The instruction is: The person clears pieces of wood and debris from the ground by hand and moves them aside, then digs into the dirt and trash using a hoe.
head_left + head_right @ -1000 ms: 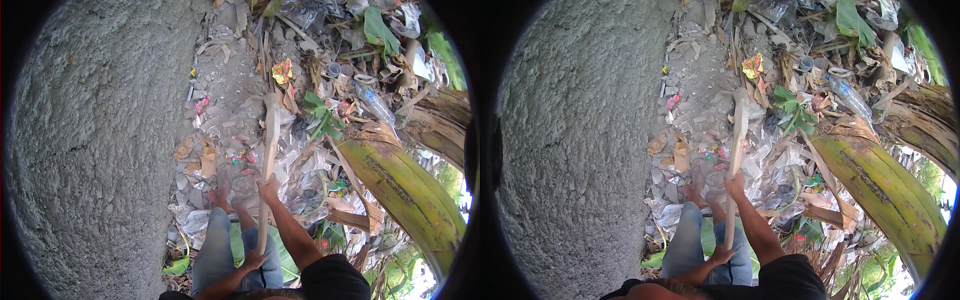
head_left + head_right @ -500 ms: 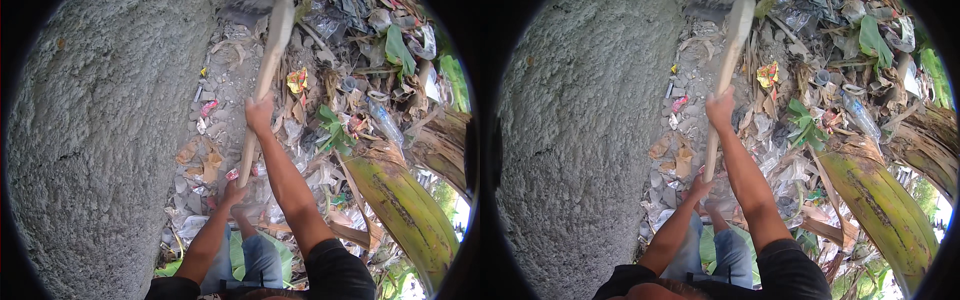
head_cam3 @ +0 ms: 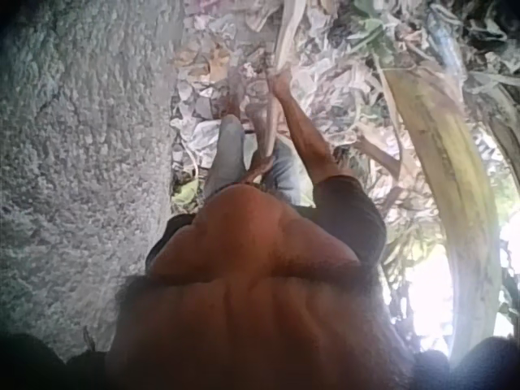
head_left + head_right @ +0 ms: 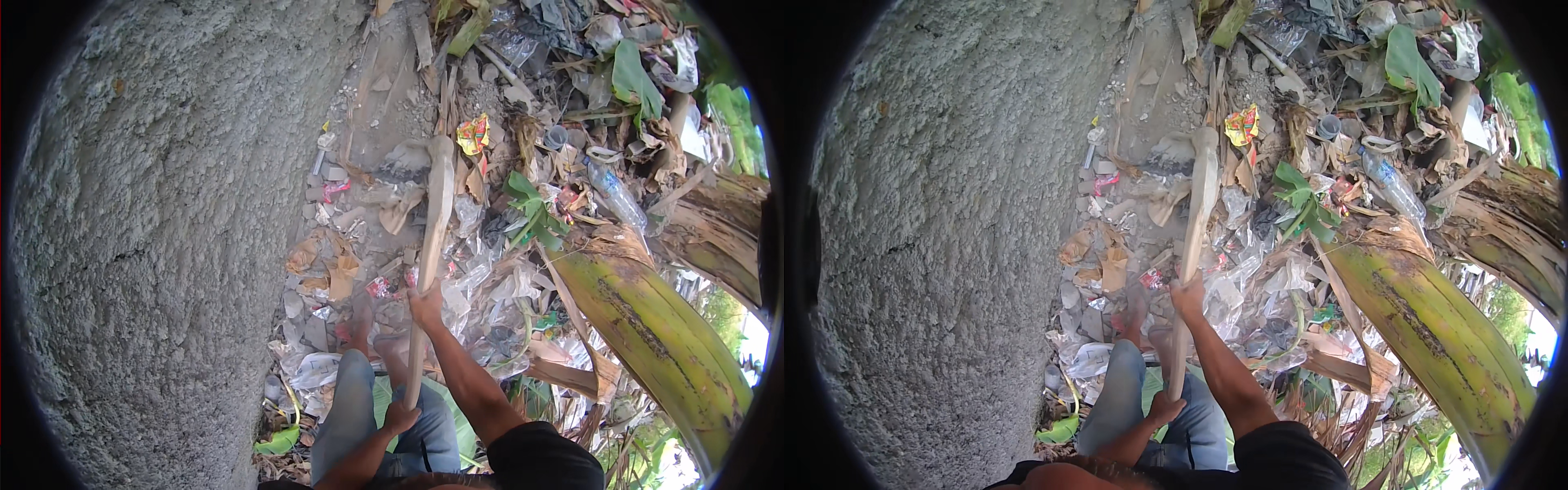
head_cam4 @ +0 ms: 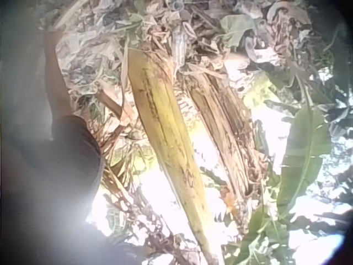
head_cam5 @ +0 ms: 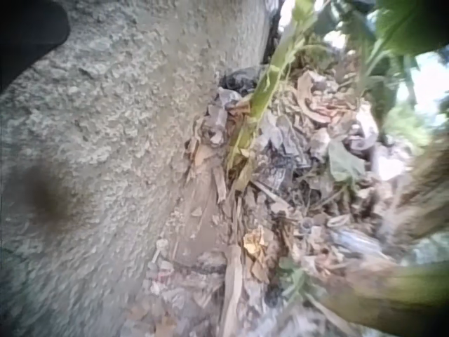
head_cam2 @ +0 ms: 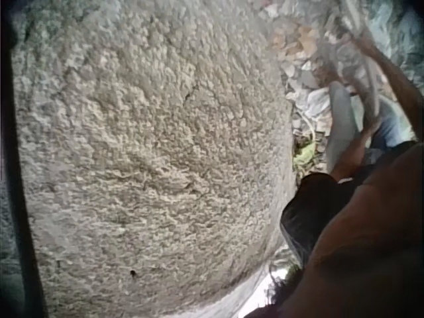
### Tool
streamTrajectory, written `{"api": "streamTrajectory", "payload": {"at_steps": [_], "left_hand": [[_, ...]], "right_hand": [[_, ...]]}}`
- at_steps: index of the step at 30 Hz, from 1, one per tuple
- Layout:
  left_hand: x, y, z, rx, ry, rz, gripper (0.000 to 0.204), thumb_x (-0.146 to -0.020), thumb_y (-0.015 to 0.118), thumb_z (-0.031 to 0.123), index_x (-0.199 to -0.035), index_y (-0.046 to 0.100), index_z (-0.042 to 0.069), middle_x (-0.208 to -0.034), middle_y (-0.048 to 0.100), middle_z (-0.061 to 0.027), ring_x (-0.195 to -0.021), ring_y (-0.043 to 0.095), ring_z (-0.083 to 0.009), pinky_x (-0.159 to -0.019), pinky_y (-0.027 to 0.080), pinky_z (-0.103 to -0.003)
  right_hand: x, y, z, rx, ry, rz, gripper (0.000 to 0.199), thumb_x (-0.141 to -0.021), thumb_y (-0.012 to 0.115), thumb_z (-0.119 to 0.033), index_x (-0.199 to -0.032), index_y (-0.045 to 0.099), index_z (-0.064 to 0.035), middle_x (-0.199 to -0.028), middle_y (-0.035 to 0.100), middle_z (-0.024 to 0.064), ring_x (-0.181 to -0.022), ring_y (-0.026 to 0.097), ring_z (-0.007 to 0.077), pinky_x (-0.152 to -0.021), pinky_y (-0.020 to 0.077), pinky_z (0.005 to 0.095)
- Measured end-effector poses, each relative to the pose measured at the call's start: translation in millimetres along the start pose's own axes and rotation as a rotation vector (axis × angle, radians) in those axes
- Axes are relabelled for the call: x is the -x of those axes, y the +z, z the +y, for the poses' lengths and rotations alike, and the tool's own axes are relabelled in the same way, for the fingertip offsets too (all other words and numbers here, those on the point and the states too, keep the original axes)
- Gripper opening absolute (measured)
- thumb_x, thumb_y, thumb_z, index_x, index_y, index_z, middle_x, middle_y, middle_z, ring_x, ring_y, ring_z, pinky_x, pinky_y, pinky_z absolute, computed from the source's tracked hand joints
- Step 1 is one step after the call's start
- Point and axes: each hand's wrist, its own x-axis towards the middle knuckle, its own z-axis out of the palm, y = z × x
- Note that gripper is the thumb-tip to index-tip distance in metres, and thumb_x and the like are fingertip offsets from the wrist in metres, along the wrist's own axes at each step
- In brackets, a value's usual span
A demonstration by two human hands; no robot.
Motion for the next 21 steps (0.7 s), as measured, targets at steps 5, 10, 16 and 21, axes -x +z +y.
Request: {"api": "streamTrajectory", "payload": {"at_steps": [5, 10, 16, 21], "left_hand": [[-17.1, -25.9, 29.4, 0.026, 0.079, 0.164, 0.035, -0.067, 0.067, 0.031, -0.082, 0.06, 0.0, -0.073, 0.062, -0.0216, -0.074, 0.062, -0.0379, -0.065, 0.049, -0.044], [-133.1, -92.7, 82.7, 0.136, 0.321, 0.354, 0.038, -0.068, 0.067, 0.028, -0.093, 0.061, 0.001, -0.08, 0.064, -0.0198, -0.08, 0.063, -0.0333, -0.07, 0.049, -0.039], [-94.5, -42.9, 67.2, 0.361, 0.111, 0.171, 0.028, -0.065, 0.064, 0.02, -0.081, 0.058, -0.002, -0.061, 0.058, -0.009, -0.052, 0.057, -0.0183, -0.047, 0.045, -0.032], [-9.9, 6.0, 20.4, 0.245, -0.241, 0.0, 0.02, -0.065, 0.063, 0.02, -0.07, 0.057, 0.002, -0.058, 0.058, -0.0082, -0.049, 0.057, -0.0208, -0.045, 0.044, -0.035]], "right_hand": [[-5.2, -33.1, -52.2, -0.138, -0.16, 0.085, 0.046, -0.07, 0.061, -0.012, -0.109, 0.044, 0.0038, -0.086, 0.056, 0.0162, -0.077, 0.056, 0.0268, -0.073, 0.0455, 0.035], [-101.1, -6.5, -131.2, -0.168, -0.473, 0.221, 0.045, -0.07, 0.066, -0.019, -0.102, 0.042, 0.0028, -0.085, 0.057, 0.0221, -0.08, 0.058, 0.0369, -0.074, 0.0461, 0.0408], [-114.0, 33.0, -64.4, 0.127, -0.089, 0.04, 0.046, -0.069, 0.065, -0.02, -0.101, 0.043, 0.0033, -0.093, 0.057, 0.0292, -0.089, 0.057, 0.0434, -0.079, 0.0462, 0.0446], [-42.8, 21.1, 47.4, 0.057, 0.003, -0.059, 0.049, -0.07, 0.066, -0.022, -0.106, 0.047, 0.0051, -0.087, 0.06, 0.0218, -0.08, 0.06, 0.0334, -0.072, 0.0482, 0.0391]]}}
